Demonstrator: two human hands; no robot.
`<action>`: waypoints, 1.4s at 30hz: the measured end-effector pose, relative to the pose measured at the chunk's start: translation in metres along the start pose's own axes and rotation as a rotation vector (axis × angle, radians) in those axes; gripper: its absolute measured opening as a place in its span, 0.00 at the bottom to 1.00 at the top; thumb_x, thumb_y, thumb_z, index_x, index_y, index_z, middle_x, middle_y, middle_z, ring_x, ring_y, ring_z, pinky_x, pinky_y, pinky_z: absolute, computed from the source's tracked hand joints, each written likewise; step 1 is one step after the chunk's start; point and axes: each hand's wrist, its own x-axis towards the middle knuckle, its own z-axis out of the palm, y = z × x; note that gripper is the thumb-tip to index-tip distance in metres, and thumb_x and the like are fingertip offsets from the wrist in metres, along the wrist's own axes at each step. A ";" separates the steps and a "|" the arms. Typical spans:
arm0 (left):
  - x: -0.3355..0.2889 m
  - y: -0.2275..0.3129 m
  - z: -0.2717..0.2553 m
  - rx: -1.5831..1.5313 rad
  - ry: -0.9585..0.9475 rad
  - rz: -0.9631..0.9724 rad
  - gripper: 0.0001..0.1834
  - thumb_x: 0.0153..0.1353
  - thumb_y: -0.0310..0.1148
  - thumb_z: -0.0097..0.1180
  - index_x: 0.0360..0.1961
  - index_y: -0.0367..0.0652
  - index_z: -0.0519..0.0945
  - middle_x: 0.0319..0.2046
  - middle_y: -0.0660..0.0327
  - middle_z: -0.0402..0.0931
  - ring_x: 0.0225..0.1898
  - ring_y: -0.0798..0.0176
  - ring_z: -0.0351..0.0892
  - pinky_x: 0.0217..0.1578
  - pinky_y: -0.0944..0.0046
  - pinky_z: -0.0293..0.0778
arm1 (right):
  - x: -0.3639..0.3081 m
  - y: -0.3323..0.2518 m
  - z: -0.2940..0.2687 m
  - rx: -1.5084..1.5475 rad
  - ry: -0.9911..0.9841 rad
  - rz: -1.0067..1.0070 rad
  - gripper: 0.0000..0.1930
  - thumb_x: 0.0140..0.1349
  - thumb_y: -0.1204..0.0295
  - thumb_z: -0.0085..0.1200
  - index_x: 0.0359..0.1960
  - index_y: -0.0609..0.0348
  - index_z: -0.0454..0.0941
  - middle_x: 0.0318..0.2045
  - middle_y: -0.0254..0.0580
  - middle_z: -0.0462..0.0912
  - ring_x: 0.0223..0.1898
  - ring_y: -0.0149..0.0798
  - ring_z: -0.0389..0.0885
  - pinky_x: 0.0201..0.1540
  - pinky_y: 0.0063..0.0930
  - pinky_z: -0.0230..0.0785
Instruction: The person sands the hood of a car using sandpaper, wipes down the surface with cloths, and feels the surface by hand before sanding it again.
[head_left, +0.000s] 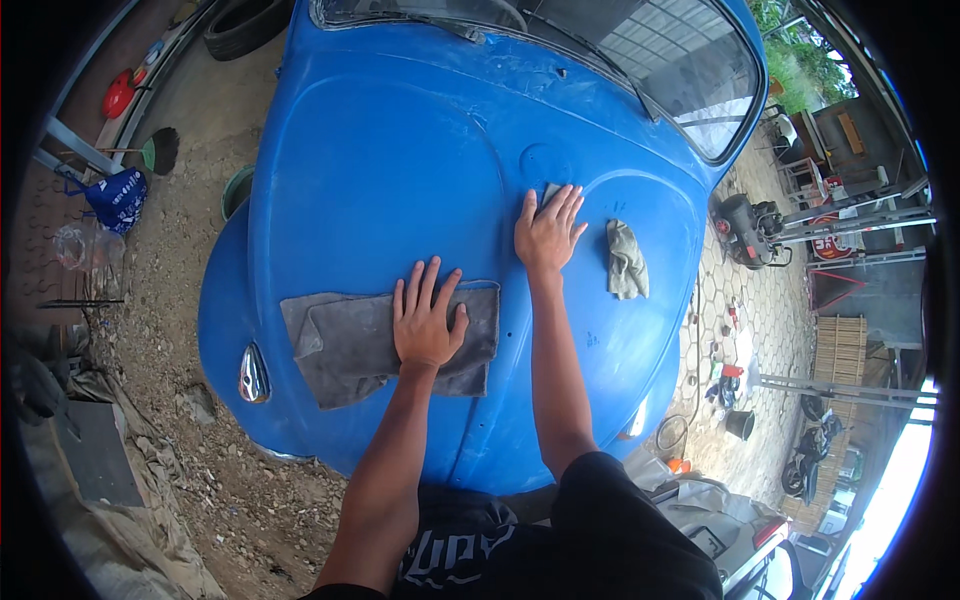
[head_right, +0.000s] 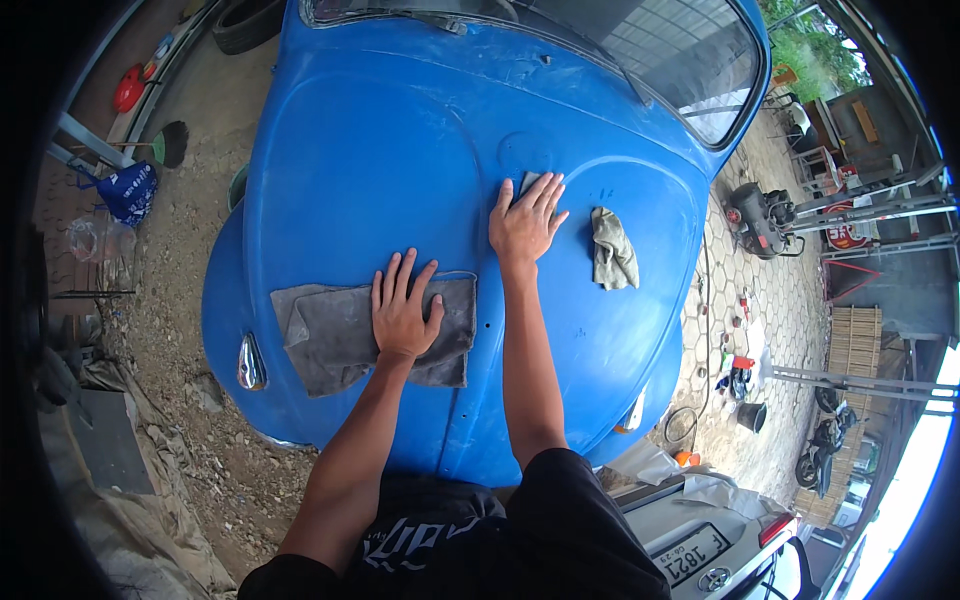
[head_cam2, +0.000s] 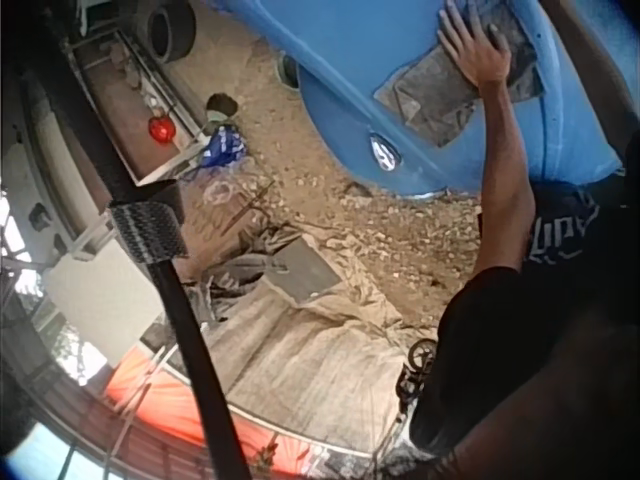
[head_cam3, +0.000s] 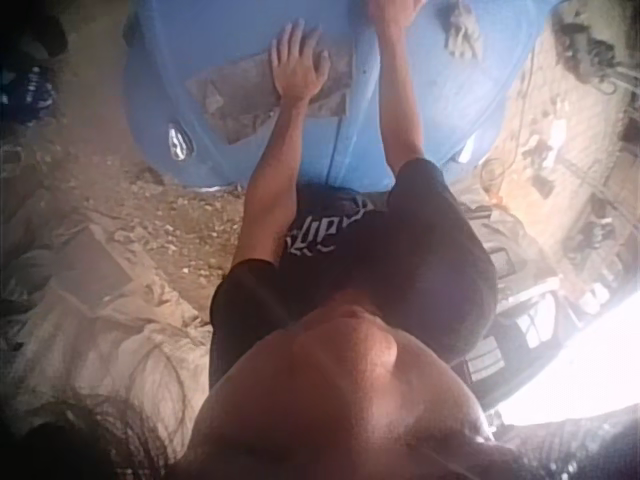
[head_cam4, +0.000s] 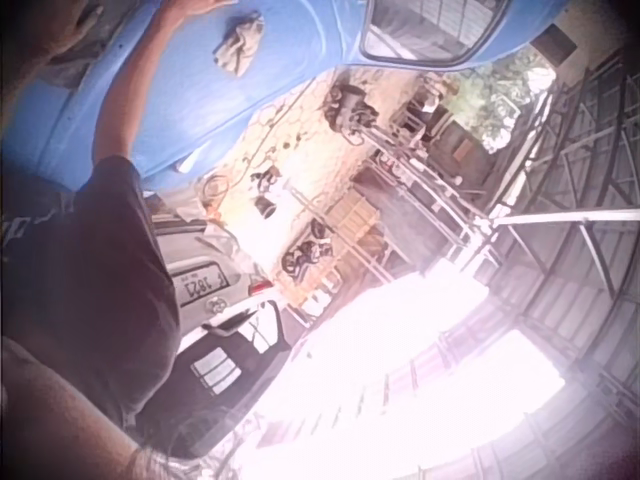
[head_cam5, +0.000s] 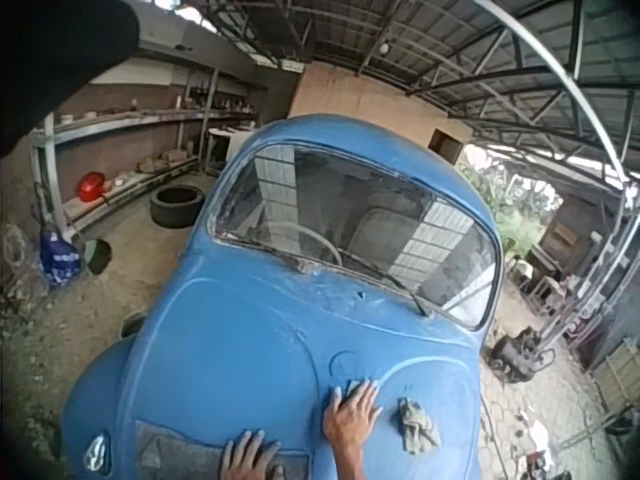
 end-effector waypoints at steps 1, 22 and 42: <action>-0.002 -0.001 -0.002 -0.003 -0.008 -0.004 0.28 0.64 0.44 0.52 0.67 0.63 0.73 0.74 0.62 0.59 0.76 0.53 0.55 0.74 0.42 0.49 | -0.025 0.000 -0.001 -0.020 -0.043 -0.053 0.43 0.74 0.43 0.36 0.75 0.70 0.50 0.77 0.58 0.51 0.79 0.53 0.44 0.77 0.59 0.35; 0.004 0.001 -0.002 -0.012 -0.030 0.002 0.29 0.65 0.45 0.50 0.68 0.63 0.71 0.75 0.62 0.57 0.77 0.54 0.52 0.75 0.42 0.46 | 0.006 -0.020 0.005 0.012 -0.028 -0.247 0.39 0.75 0.43 0.34 0.76 0.62 0.54 0.77 0.53 0.51 0.79 0.53 0.47 0.76 0.63 0.38; 0.007 0.006 0.000 -0.014 -0.027 0.000 0.28 0.65 0.45 0.51 0.67 0.64 0.73 0.75 0.63 0.58 0.76 0.54 0.54 0.74 0.42 0.49 | 0.058 -0.011 0.008 -0.071 -0.017 -0.397 0.34 0.77 0.46 0.31 0.76 0.51 0.57 0.77 0.51 0.53 0.78 0.55 0.47 0.76 0.64 0.37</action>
